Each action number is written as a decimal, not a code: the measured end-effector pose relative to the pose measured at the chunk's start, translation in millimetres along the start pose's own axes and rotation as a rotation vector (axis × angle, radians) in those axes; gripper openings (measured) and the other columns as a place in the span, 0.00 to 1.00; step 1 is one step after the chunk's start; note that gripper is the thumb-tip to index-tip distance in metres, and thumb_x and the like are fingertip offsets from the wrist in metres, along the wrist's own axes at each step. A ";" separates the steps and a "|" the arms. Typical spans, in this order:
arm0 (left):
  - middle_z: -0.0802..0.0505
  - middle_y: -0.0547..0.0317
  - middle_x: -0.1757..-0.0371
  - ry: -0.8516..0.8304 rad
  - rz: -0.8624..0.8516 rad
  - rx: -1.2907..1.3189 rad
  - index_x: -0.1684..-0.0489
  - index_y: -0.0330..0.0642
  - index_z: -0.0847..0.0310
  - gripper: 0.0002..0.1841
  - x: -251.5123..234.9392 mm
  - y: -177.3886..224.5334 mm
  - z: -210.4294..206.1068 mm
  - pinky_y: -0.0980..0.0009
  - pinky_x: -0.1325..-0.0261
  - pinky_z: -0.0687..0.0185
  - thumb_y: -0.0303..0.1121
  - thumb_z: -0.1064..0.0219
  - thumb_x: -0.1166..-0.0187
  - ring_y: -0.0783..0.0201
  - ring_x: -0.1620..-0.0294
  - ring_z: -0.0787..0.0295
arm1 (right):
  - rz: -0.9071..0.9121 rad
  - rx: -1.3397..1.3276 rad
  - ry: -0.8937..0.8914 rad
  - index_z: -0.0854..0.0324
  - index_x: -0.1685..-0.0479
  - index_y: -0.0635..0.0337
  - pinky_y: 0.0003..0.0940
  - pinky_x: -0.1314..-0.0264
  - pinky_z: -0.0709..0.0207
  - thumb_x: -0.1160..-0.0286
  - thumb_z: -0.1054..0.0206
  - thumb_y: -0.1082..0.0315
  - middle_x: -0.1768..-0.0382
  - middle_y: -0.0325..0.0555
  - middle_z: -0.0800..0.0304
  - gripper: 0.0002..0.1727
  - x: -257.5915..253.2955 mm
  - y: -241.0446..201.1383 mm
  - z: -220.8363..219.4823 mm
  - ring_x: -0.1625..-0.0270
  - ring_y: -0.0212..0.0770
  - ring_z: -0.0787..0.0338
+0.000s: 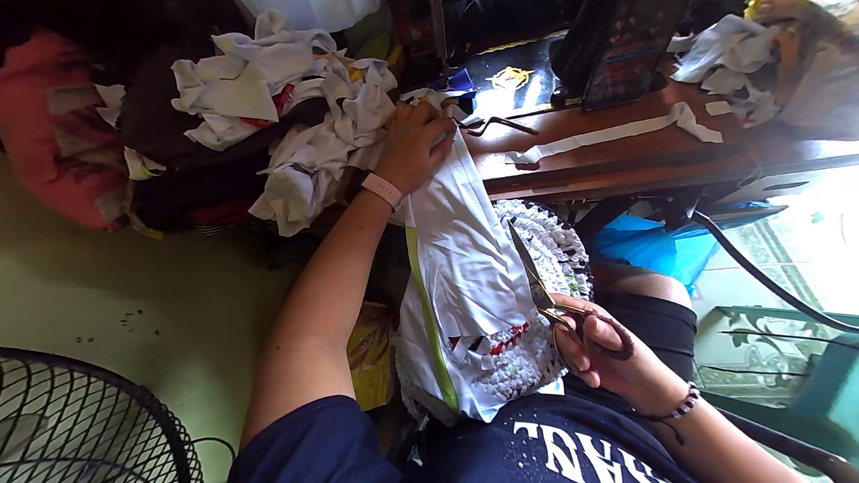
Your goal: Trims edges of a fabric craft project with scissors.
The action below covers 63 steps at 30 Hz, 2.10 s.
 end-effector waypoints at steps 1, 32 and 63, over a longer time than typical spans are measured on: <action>0.13 0.43 0.36 -0.004 -0.006 -0.001 0.35 0.48 0.12 0.19 -0.4 -0.1 0.3 0.39 0.25 0.34 0.43 0.43 0.12 0.39 0.30 0.22 | -0.001 -0.002 0.003 0.16 0.34 0.48 0.18 0.81 0.19 0.25 0.29 0.43 0.78 0.32 0.12 0.27 0.0 0.0 0.0 0.82 0.24 0.14; 0.05 0.52 0.50 0.289 -0.263 0.074 0.57 0.44 0.04 0.08 102.4 140.1 -9.8 0.55 0.41 0.18 0.27 0.30 0.23 0.53 0.41 0.11 | 0.008 -0.060 0.000 0.16 0.33 0.47 0.16 0.80 0.21 0.24 0.31 0.42 0.79 0.31 0.13 0.27 5.5 5.3 -4.5 0.82 0.22 0.15; 0.05 0.46 0.41 0.299 -0.190 0.189 0.57 0.34 0.09 0.09 116.9 144.2 -19.4 0.58 0.26 0.17 0.27 0.36 0.20 0.51 0.30 0.11 | 0.016 -0.097 -0.020 0.18 0.29 0.48 0.16 0.80 0.20 0.24 0.30 0.43 0.79 0.31 0.12 0.29 7.8 7.1 -3.9 0.82 0.23 0.15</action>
Point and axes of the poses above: each hand's wrist, its own x-axis away from the middle knuckle, its own z-axis out of the back of the hand, y = z × x, the point moved 2 cm from there along -x, towards the middle knuckle
